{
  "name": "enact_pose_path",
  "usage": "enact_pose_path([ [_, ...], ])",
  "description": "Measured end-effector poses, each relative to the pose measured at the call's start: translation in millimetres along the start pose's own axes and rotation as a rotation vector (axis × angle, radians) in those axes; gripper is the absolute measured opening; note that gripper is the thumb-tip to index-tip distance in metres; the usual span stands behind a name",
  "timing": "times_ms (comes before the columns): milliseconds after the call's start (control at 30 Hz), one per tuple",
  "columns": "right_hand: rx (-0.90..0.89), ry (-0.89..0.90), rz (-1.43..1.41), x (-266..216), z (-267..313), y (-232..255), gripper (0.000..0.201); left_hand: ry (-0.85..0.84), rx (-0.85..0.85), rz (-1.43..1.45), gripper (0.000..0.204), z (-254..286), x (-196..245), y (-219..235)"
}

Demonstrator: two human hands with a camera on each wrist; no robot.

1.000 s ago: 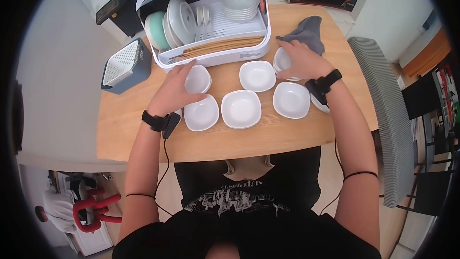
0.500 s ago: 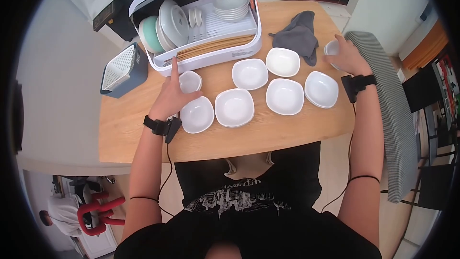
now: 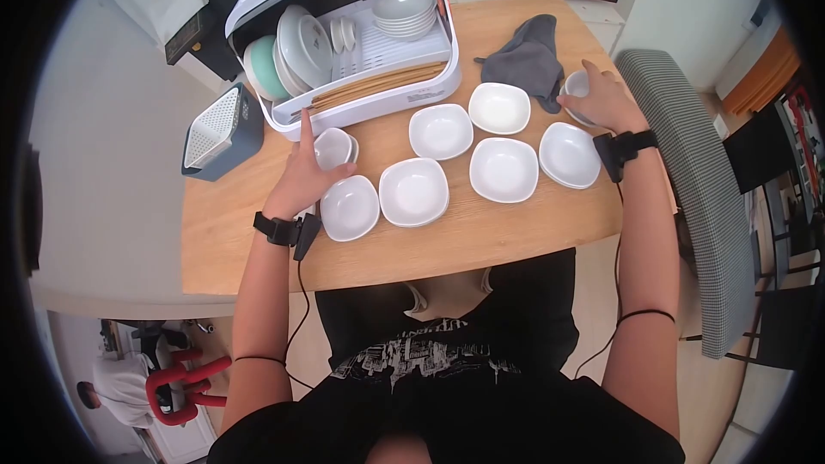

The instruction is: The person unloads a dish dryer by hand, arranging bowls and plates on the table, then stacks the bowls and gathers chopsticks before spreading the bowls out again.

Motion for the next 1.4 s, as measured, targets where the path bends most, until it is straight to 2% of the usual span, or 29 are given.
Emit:
enact_pose_path([
  [67,0.019,0.001,-0.035,0,5,4,0.105,0.031,-0.017,0.014,0.138,1,-1,1],
  [133,0.152,0.052,-0.056,0,12,21,0.103,0.015,0.012,0.019,0.137,2,-3,4],
  [167,0.152,0.051,-0.055,4,19,23,0.103,0.000,0.042,0.024,0.136,3,-3,6],
  [233,0.183,0.173,-0.156,-4,44,36,0.102,-0.001,0.056,0.008,0.134,9,3,15],
  [300,0.185,0.183,-0.181,10,71,40,0.101,0.002,0.072,-0.003,0.132,17,-2,22],
  [367,0.185,0.197,-0.206,23,97,47,0.100,-0.085,0.134,0.072,0.127,31,-15,41],
  [433,0.101,0.070,-0.201,47,116,43,0.097,-0.054,0.173,0.128,0.125,50,-37,64],
  [500,0.096,0.061,-0.170,73,127,33,0.098,-0.028,0.204,0.190,0.123,61,-67,87],
  [567,0.096,0.055,-0.137,82,131,24,0.099,0.170,0.288,0.034,0.120,67,-117,111],
  [600,0.064,0.017,-0.101,84,130,18,0.104,0.171,0.291,0.039,0.120,66,-125,115],
  [667,0.035,-0.010,-0.065,80,126,9,0.109,0.273,0.235,0.084,0.119,62,-149,115],
  [767,0.041,-0.007,-0.067,67,124,7,0.114,0.296,0.222,-0.046,0.122,52,-168,104],
  [900,0.033,0.078,-0.088,46,131,9,0.119,0.270,0.224,0.036,0.125,36,-176,84],
  [967,0.032,0.123,-0.095,37,135,13,0.122,0.265,0.273,-0.039,0.128,28,-187,82],
  [1067,0.034,0.179,-0.036,21,139,21,0.124,0.277,0.241,-0.085,0.130,26,-173,82],
  [1133,0.068,0.330,-0.100,-7,141,31,0.123,0.282,0.235,-0.110,0.130,27,-168,79],
  [1167,0.066,0.327,-0.100,-13,139,29,0.123,0.284,0.231,-0.137,0.131,28,-166,78],
  [1233,-0.068,0.404,-0.097,-35,136,12,0.121,0.297,0.239,-0.140,0.127,29,-166,77],
  [1300,-0.090,0.390,-0.100,-51,133,8,0.120,0.312,0.249,-0.143,0.123,30,-162,77],
  [1367,-0.118,0.381,-0.105,-54,128,2,0.118,0.188,0.473,-0.323,0.102,38,-134,96],
  [1400,-0.125,0.384,-0.077,-55,124,-1,0.118,0.195,0.472,-0.328,0.102,44,-113,99],
])
Point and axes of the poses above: each hand's wrist, its own z-axis away from the middle knuckle, its own y-axis out of the back of the hand, x = y × z, the point moved 10 cm from there along -z, towards the middle knuckle, and after that the axes turned 2 degrees about x, right-handed, at the moved point
